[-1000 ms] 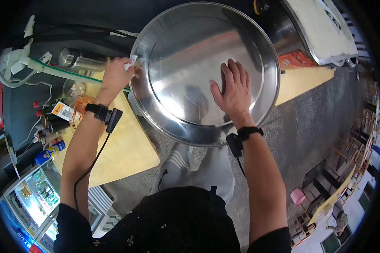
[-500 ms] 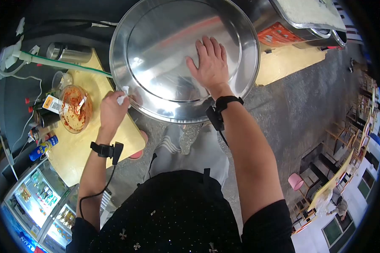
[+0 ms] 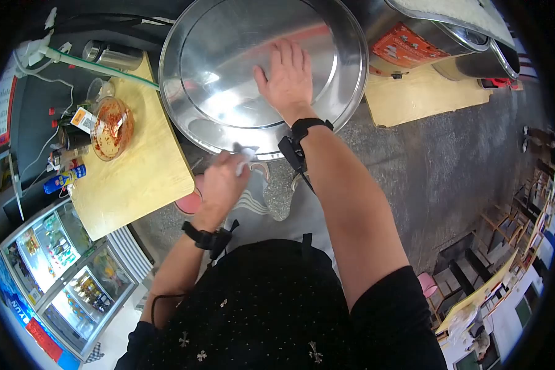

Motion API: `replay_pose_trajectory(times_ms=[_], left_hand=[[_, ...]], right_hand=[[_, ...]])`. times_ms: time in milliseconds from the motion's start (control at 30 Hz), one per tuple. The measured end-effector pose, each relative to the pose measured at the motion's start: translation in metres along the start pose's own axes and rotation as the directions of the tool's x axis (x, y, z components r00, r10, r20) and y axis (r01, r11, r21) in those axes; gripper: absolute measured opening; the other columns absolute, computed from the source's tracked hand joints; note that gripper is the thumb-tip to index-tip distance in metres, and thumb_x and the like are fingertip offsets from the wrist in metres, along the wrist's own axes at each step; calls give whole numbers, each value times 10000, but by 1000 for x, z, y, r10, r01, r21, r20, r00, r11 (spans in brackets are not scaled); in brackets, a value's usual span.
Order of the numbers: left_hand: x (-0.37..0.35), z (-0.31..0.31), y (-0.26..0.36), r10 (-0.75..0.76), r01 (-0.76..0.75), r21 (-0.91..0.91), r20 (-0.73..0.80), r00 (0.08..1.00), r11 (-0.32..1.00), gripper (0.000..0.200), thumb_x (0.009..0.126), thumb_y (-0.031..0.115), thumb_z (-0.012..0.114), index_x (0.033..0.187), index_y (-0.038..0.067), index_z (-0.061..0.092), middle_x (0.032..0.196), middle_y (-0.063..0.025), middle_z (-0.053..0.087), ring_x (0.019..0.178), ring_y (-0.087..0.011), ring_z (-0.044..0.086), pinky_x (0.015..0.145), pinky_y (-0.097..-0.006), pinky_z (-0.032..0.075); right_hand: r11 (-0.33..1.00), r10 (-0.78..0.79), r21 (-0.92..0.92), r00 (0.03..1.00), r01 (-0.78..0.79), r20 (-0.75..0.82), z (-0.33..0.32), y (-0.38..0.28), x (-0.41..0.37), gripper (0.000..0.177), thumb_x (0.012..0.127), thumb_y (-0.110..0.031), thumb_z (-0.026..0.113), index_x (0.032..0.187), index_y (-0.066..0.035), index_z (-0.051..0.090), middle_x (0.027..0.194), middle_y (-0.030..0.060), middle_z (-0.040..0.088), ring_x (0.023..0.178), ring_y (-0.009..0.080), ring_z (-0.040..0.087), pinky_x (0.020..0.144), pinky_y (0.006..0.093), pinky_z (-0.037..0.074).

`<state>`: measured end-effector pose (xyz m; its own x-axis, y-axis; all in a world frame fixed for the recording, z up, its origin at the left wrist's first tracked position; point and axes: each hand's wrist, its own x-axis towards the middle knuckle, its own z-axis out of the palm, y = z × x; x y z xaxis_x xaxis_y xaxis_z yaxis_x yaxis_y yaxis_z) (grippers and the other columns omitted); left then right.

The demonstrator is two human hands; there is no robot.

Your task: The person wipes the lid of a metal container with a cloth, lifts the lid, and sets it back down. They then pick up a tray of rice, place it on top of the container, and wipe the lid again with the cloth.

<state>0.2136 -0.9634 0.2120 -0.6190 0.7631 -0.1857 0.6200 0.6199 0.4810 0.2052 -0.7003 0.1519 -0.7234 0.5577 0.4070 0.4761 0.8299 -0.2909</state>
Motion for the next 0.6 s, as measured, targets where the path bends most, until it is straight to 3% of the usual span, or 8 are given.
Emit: replay_pose_trajectory(times_ms=[67,167,367,600], left_hand=[[-1,25,32,165,-165,-90,-3,986,982,209,890,113,753,1066,2,735,1203,-234,679,924,-409,750,775,-496,644],[18,49,82,191,-182,-108,81,978,977,189,907,95,719,1062,-13,718,1221,-230,650,944,-411,743,795,-487,649],[20,59,64,342,-343,-90,-29,939,935,225,891,92,754,1102,15,734,1160,-187,653,1013,-378,720,842,-459,636],[6,28,15,342,-336,-186,5,940,924,277,892,62,762,1168,36,746,1164,-159,684,1006,-366,726,849,-440,638]], right_hand=[[1000,-5,16,1000,5,5,0,3,0,619,952,-438,690,1404,-26,595,1517,139,537,1434,338,445,1220,521,312],[1000,-14,28,1000,14,-6,-2,6,-1,616,954,-444,694,1397,-26,600,1523,139,536,1434,338,444,1220,517,303],[998,-15,65,1000,13,27,0,9,-2,631,967,-469,686,1399,-17,602,1533,150,533,1453,335,428,1228,507,286],[999,-2,43,999,0,33,-1,7,-1,644,978,-479,678,1423,-20,598,1538,152,528,1471,337,420,1241,508,282]])
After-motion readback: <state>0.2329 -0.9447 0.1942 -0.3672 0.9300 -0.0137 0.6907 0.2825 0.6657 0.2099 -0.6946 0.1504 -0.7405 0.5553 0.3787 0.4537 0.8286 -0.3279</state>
